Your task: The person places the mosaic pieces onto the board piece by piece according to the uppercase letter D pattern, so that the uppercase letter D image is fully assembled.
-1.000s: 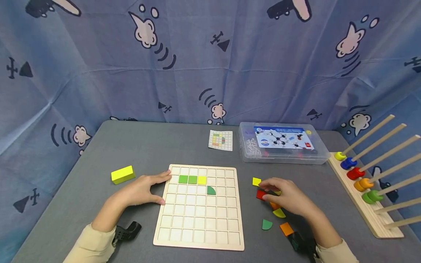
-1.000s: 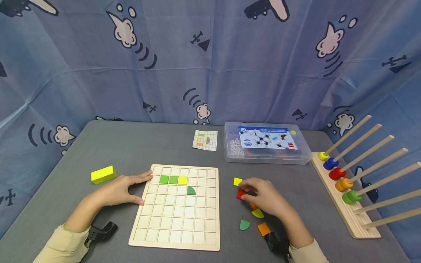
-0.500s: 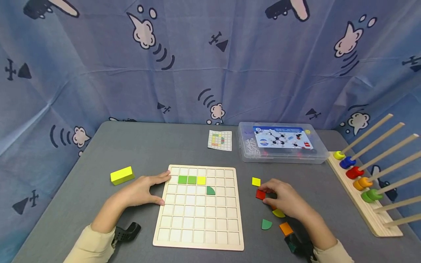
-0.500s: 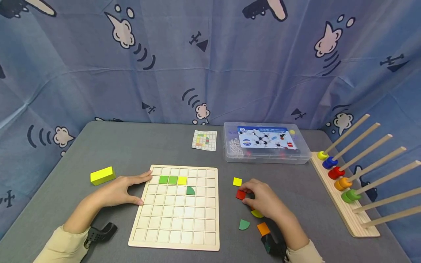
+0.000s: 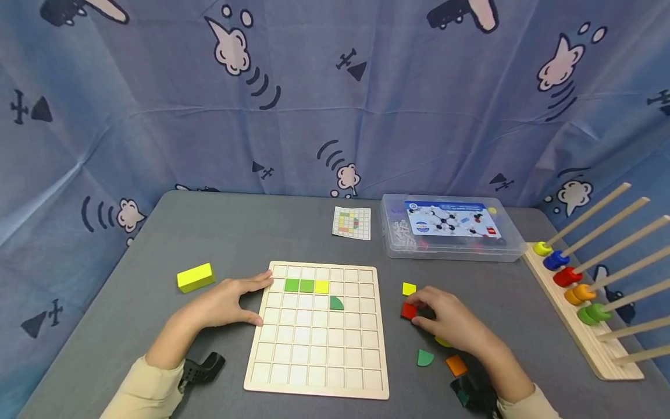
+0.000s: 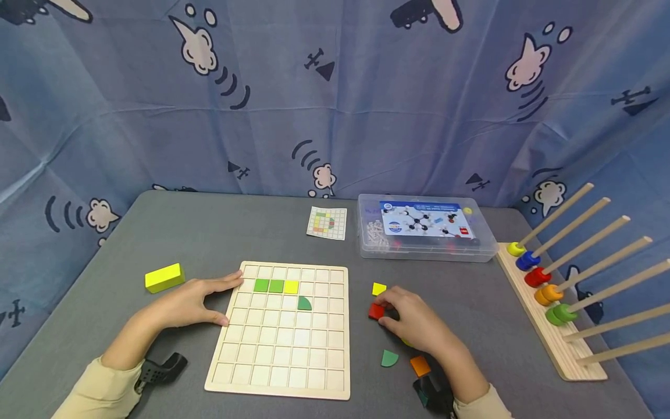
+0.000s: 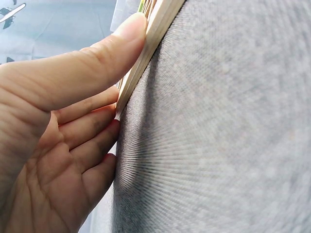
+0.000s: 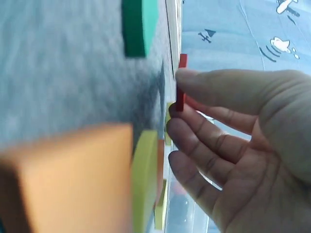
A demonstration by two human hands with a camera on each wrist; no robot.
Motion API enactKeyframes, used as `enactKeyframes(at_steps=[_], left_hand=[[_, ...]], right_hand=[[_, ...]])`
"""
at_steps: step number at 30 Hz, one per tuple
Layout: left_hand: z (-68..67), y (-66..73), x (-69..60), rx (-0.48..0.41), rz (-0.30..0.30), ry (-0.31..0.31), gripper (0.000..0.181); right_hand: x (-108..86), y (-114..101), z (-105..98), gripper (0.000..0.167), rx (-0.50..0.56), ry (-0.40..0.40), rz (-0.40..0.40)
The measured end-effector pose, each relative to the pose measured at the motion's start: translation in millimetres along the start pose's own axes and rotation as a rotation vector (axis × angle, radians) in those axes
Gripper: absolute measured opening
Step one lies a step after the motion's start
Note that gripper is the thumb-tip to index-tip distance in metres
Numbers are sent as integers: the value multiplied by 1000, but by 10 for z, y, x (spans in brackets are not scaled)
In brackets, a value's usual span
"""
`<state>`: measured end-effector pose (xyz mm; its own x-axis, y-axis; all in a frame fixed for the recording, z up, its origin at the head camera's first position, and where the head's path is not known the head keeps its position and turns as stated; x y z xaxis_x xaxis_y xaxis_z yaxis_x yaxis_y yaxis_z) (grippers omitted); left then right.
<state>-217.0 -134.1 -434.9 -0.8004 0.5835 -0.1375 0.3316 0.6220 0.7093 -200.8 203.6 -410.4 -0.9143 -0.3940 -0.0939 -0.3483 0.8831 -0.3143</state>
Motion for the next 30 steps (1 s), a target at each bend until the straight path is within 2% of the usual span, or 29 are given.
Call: enactKeyframes(at_steps=[6,19,25,30], left_hand=[[0,-14,-4,2,-8,5,87],[6,-11,-3,-4,-11,2,86],[0,-8,-3,-4,-10,1,86],[4,-8,-1,7,-9,2,86]], right_hand=[[-14,-226,-50,27,-6,41,-93],[193,-805,82,25,4,-30,-237],[289,-1067,127,23,-10,-13,-329],[358,-1220,174,20,-26,-7,-367]])
Point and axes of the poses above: each hand's wrist, its own x-axis towards the middle knuckle, its own z-axis out of the palm, y = z × x, the point moved 10 cm from there along x, towards the middle knuckle, and after that the axes turned 7 degrees about -x, right-handed, at the moved point
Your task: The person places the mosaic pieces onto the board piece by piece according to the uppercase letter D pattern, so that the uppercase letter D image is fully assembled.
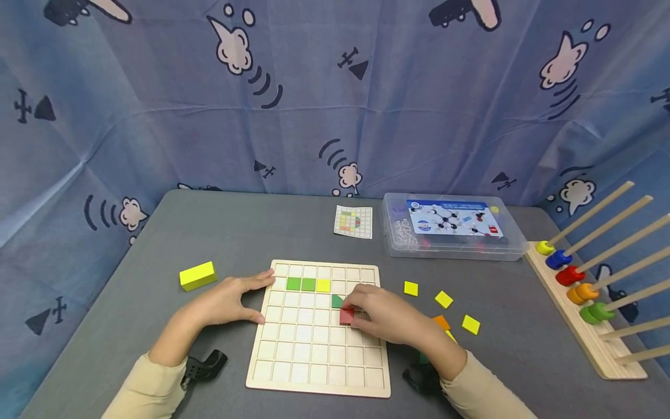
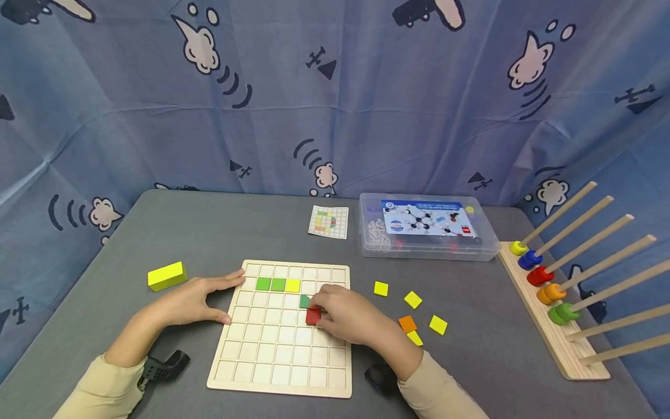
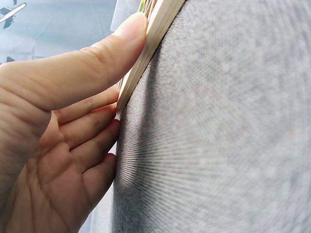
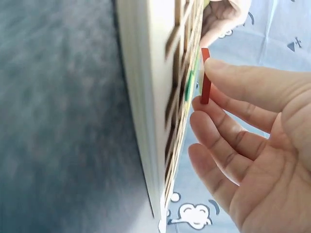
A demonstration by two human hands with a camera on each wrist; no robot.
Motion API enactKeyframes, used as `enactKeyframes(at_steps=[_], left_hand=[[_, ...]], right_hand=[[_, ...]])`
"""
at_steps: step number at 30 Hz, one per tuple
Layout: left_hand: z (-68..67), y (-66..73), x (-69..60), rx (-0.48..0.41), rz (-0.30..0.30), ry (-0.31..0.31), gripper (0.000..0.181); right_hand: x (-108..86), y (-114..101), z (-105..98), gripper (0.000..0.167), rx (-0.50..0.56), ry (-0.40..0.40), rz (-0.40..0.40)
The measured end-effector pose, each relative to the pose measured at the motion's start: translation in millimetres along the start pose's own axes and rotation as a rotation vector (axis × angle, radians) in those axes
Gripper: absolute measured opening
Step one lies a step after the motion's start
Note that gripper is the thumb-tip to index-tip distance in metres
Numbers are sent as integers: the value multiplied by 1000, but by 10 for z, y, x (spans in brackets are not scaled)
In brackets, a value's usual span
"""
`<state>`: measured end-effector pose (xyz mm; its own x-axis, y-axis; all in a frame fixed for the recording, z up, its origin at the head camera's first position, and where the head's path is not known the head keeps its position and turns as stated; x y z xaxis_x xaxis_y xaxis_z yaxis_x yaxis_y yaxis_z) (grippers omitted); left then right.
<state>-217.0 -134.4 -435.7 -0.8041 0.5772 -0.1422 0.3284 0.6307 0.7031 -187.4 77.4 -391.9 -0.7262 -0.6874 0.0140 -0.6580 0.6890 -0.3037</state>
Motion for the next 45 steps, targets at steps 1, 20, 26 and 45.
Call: enactKeyframes(at_steps=[1,20,26,45], left_hand=[[0,3,1,-1,0,0,87],[-8,18,3,-21,-7,-4,86],[-6,23,3,-8,-2,-5,85],[6,19,-9,-18,-15,-9,86]], right_hand=[[18,-16,14,19,-6,-4,-3],[119,-161,91,18,-129,36,-53],[84,-134,83,22,-82,23,-40],[-533,385,-98,36,72,-87,182]])
Point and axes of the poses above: each hand's wrist, its own x-axis towards the middle knuckle, its own z-axis out of the palm, y = z × x, the point moved 10 cm from there along x, towards the middle knuckle, and after that the axes turned 7 degrees about -x, right-handed, at the moved point
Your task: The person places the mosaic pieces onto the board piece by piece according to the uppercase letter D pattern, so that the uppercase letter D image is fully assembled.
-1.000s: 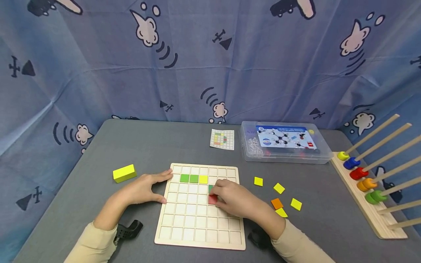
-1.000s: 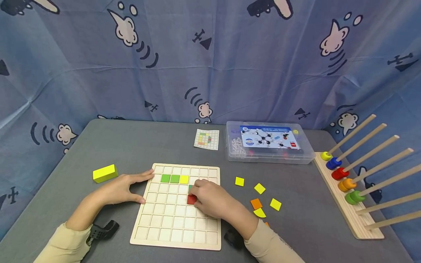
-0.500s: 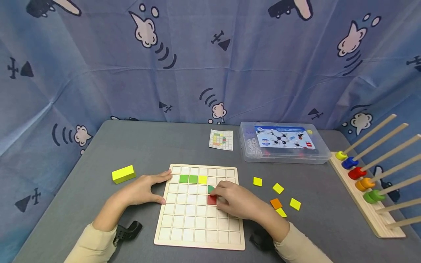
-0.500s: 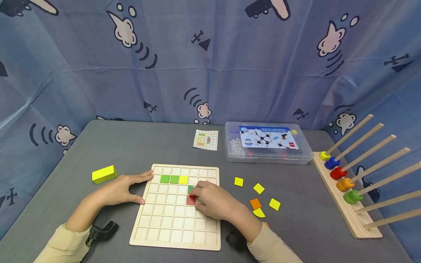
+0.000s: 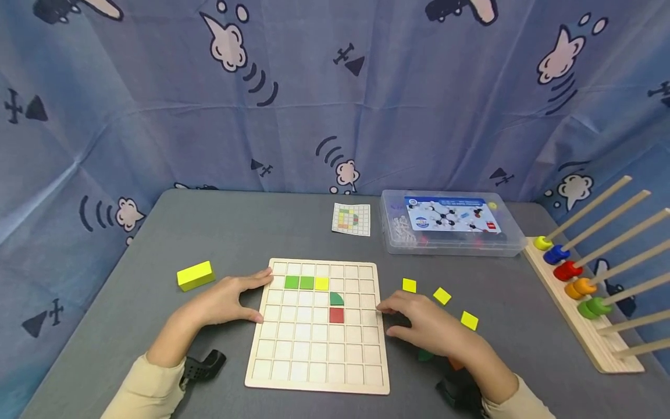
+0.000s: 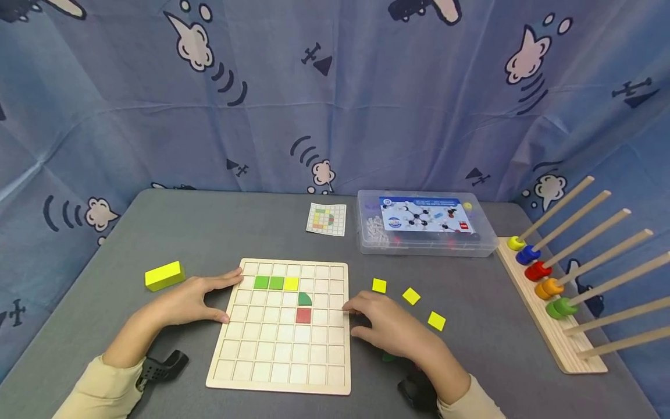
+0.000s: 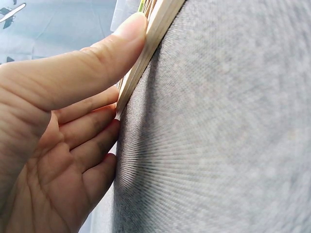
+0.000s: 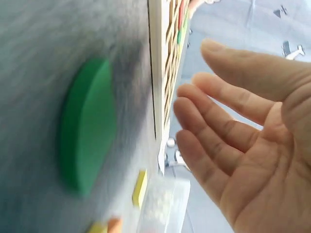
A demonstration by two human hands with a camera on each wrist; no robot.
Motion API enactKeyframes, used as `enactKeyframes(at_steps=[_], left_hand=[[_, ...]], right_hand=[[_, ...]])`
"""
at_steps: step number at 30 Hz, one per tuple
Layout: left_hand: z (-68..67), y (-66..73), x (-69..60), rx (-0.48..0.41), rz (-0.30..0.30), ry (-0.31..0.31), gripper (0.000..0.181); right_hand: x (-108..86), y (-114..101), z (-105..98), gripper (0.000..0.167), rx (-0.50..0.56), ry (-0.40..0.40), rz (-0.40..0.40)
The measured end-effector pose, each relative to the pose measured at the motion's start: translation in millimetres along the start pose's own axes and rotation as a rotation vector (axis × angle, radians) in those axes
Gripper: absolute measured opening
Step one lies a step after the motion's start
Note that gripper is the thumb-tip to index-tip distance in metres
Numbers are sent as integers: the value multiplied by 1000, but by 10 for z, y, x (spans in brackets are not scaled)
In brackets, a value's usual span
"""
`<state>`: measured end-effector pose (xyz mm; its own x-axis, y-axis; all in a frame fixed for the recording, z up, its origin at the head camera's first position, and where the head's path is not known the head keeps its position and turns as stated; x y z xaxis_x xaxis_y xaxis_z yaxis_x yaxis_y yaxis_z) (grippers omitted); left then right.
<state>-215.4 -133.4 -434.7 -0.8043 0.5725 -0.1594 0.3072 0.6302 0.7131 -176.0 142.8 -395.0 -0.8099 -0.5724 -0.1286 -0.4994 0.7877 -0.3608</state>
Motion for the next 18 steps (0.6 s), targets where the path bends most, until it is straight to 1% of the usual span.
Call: enactKeyframes(at_steps=[2,5,9,12,14,18], left_hand=[[-7,3,0,3,-1,1,86],[-7,4,5,7,1,-1,86],[-9,3,18,8,11,0,86],[-13,0,23,5,19,3,86],[-11,-6,23,5,22,2,86],[2,-17,17,-2,22,-2,87]], right_hand=[[-86,66,-18,36,-4,-17,17],[-218,181,-11,34,8,-66,65],[-373,325,48,32,24,-142,140],[-439,400,104,31,24,-180,179],[-455,436,136,31,18,-191,195],[-461,439,172,31,-8,-174,180]])
Point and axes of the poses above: each hand's wrist, its own x-axis towards the middle knuckle, its own z-axis out of the palm, y = z × x, the point moved 10 cm from there along x, towards the middle knuckle, and after that the axes turned 7 degrees about -x, right-handed, at the moved point
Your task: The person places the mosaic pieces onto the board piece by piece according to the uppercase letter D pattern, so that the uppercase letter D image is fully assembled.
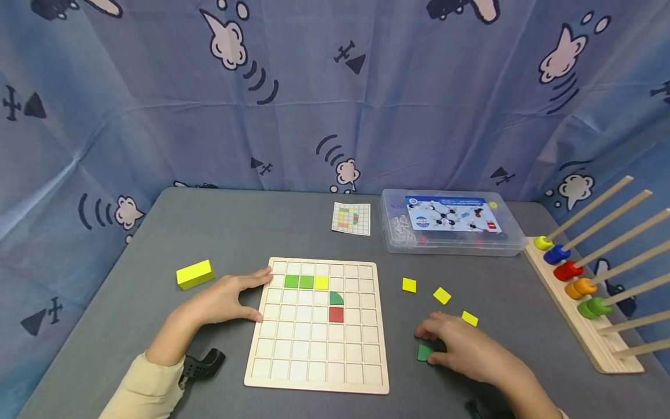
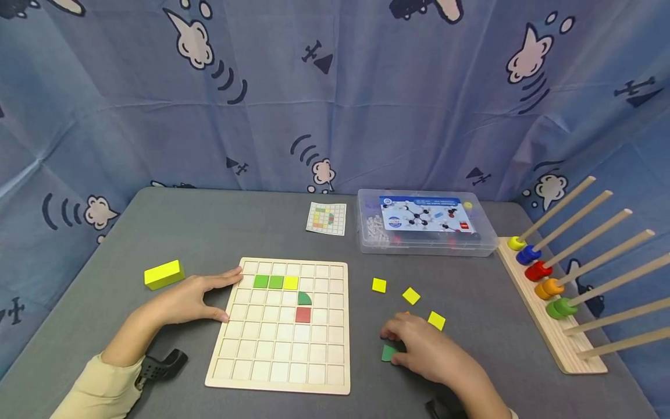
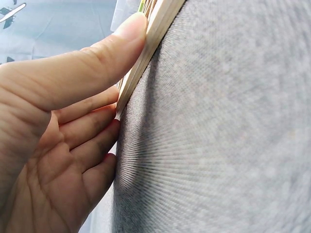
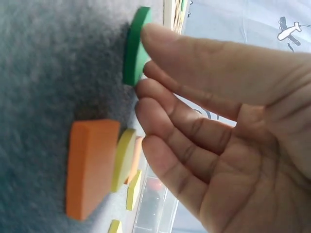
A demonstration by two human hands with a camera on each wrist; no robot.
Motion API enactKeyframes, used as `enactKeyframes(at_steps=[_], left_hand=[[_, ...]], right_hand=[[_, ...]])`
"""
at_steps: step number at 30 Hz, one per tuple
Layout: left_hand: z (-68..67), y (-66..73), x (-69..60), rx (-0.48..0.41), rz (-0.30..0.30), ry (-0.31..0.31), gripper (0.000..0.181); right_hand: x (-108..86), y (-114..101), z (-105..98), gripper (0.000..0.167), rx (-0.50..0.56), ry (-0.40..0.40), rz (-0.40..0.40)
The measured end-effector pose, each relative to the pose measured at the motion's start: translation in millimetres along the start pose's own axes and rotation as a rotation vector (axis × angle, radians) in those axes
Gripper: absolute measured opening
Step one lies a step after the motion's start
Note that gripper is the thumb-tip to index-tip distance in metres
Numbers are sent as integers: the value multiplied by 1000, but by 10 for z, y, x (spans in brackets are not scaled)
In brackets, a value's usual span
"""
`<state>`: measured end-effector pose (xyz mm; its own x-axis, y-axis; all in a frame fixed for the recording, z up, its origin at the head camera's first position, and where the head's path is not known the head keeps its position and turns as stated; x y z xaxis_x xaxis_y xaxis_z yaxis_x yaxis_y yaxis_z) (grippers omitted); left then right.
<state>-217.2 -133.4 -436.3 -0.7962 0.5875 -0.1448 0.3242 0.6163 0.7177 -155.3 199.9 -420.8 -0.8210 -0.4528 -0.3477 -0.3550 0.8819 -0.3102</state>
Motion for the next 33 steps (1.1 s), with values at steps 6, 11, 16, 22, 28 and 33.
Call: enactKeyframes(at_steps=[6,11,16,22,28,33], left_hand=[[3,10,-2,1,0,4,86],[-1,8,-7,2,-8,4,86],[-6,7,-4,2,-2,8,87],[-6,9,5,10,12,13,87],[-3,-3,1,2,2,11,87],[-4,-9,-6,2,-9,10,87]], right_hand=[[-18,-82,1,29,-9,53,-81],[-7,-111,7,28,-4,54,-95],[13,-113,-2,30,-34,65,-61],[3,-151,-55,30,-45,126,-68],[-8,-168,-119,26,-4,191,-131],[-1,-134,-146,20,47,201,-114]])
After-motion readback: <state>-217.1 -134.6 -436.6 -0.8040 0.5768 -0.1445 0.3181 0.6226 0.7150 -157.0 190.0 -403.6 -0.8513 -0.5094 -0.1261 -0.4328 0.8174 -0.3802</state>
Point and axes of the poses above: each hand's wrist, its own x-axis towards the middle knuckle, its own z-axis out of the palm, y = z × x, the point moved 10 cm from there along x, towards the middle knuckle, and after that the axes turned 7 degrees about -x, right-handed, at the moved point
